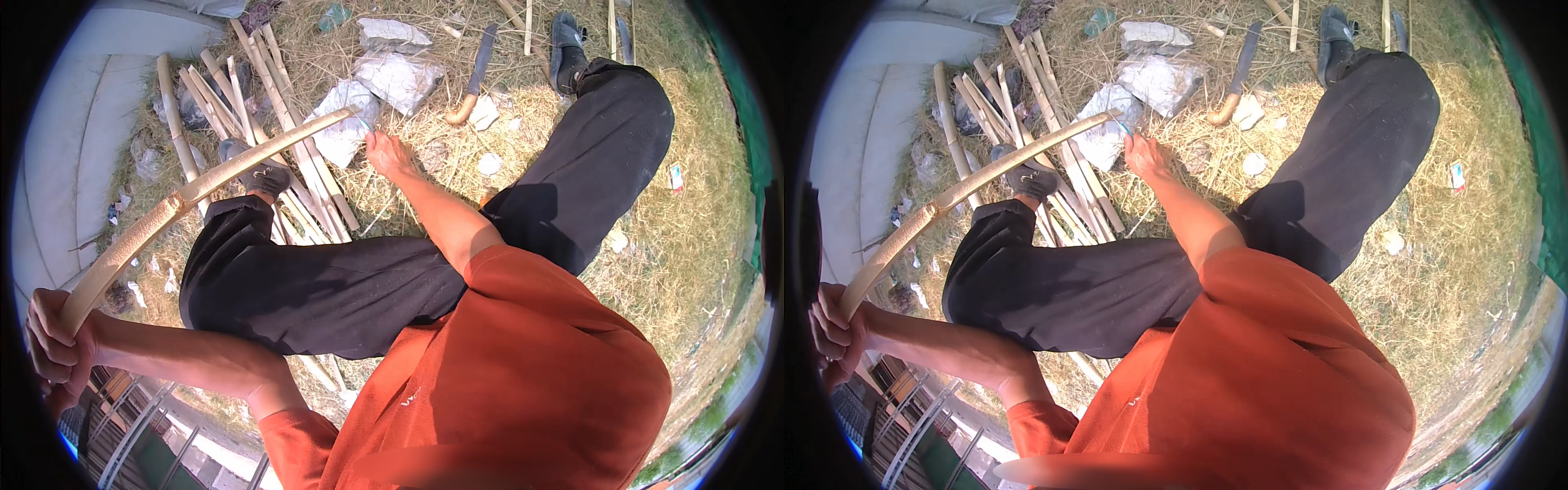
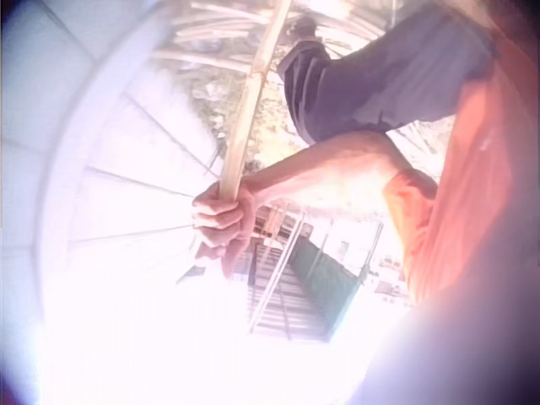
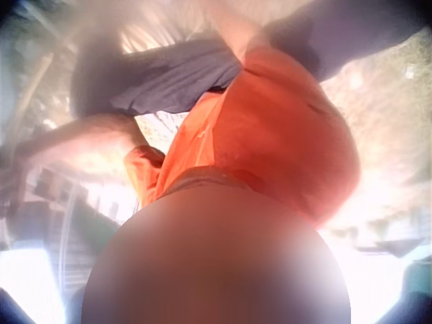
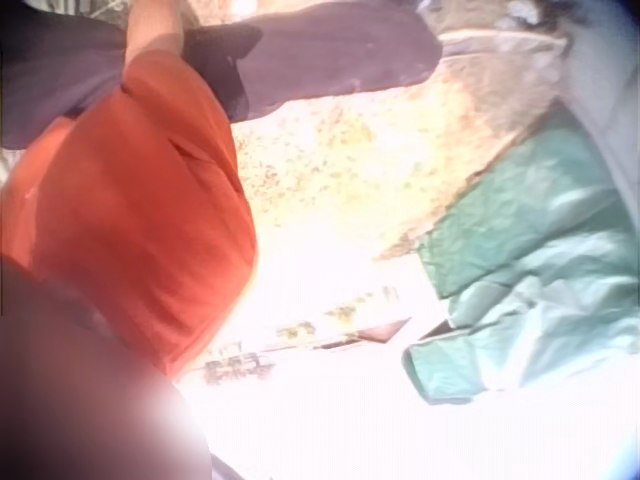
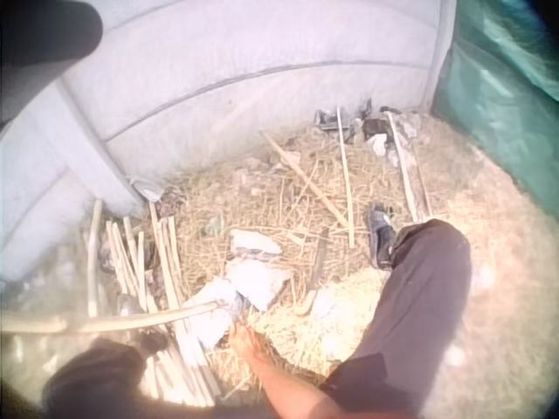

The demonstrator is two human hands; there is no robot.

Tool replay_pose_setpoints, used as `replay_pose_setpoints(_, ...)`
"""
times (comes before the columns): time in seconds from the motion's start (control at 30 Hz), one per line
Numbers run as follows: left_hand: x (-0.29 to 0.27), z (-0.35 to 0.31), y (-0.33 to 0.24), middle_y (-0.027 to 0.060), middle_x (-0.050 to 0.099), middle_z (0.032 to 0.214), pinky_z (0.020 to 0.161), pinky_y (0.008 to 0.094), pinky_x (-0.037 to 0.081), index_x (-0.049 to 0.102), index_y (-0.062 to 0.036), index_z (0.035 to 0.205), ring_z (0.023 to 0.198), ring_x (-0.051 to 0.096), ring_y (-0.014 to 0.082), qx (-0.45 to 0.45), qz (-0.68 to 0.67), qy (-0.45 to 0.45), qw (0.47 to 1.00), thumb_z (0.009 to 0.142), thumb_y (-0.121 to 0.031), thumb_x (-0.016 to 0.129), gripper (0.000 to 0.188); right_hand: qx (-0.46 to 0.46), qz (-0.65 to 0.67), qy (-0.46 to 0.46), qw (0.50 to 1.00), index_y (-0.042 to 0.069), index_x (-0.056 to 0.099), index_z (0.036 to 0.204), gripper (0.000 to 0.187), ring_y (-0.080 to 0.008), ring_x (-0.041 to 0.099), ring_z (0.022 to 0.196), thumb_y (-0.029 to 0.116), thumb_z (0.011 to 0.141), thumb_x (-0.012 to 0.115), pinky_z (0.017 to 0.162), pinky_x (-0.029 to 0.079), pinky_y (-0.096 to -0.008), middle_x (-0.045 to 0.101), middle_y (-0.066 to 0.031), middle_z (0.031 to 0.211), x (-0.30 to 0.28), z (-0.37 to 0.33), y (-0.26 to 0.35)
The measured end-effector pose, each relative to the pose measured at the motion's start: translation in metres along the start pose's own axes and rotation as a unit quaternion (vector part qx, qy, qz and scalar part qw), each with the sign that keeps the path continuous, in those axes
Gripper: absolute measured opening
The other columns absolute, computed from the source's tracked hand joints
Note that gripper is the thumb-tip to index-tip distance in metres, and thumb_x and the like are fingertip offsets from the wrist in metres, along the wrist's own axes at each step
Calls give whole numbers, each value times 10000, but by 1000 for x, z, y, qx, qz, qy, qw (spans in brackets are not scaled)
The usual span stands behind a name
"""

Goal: The person sits on the ground and uses a small knife to shave the surface of a long bamboo stick, removing thin strips of material. The person holds the stick with one hand and scrapes along its length with the other, occasionally repositioning the stick.

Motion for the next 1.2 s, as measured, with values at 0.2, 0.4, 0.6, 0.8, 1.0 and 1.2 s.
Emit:
replay_pose_setpoints(0.2, -50, -29, -41, -127, 325, 372, 463, 197, 200, 619, -153, 610, 329, 238, 0, 66, 82, -122, 987, 707, -489, 795, 391, 51, -32, -12, 998, 65, 655, 1125, 553, -429, 629, 1031, 465, 996, 294, 901, 494, -523, 653, -284, 1044, -4, 26, -20)
replay_pose_setpoints(0.4, -50, -40, -45, -120, 312, 376, 534, 219, 237, 624, -152, 639, 341, 216, 26, 71, 123, -189, 972, 721, -475, 789, 372, -9, 38, -4, 999, 48, 607, 1144, 538, -425, 602, 1020, 434, 1009, 257, 942, 451, -502, 646, -238, 1085, 4, 24, -38)
replay_pose_setpoints(0.6, -47, -35, -42, -95, 278, 371, 531, 240, 234, 497, -190, 553, 342, 200, 55, 38, 122, -159, 979, 783, -248, 662, 289, -20, 26, -15, 999, 40, 611, 1107, 516, -459, 631, 936, 429, 1009, 287, 841, 496, -542, 660, -276, 974, -4, -1, -12)
replay_pose_setpoints(0.8, -74, -38, -62, -63, 242, 387, 492, 276, 201, 427, -181, 508, 355, 176, 73, 49, 189, -255, 947, 774, -151, 611, 325, 24, 49, -47, 997, 38, 617, 1122, 516, -461, 637, 953, 431, 1006, 302, 852, 505, -548, 661, -282, 985, 12, 17, -9)
replay_pose_setpoints(1.0, -77, -38, -61, -43, 215, 427, 495, 287, 200, 333, -181, 545, 378, 169, 86, 72, 234, -287, 926, 827, -118, 544, 358, 44, 1, 0, 999, 28, 613, 1175, 578, -444, 585, 1098, 455, 1006, 263, 949, 473, -528, 608, -298, 1153, -13, 18, 4)
replay_pose_setpoints(1.2, -66, -47, -54, -20, 173, 479, 502, 305, 242, 242, -178, 570, 420, 163, 118, 130, 401, -423, 803, 855, -99, 492, 387, 41, 51, 20, 998, 19, 634, 1133, 609, -437, 594, 1080, 462, 1011, 234, 967, 452, -523, 632, -260, 1133, -18, 13, 5)
Point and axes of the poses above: each hand's wrist, its own z-axis towards the middle knuckle, its own x-axis out of the palm, y = z × x, the point moved 5 cm from there along z, towards the middle knuckle
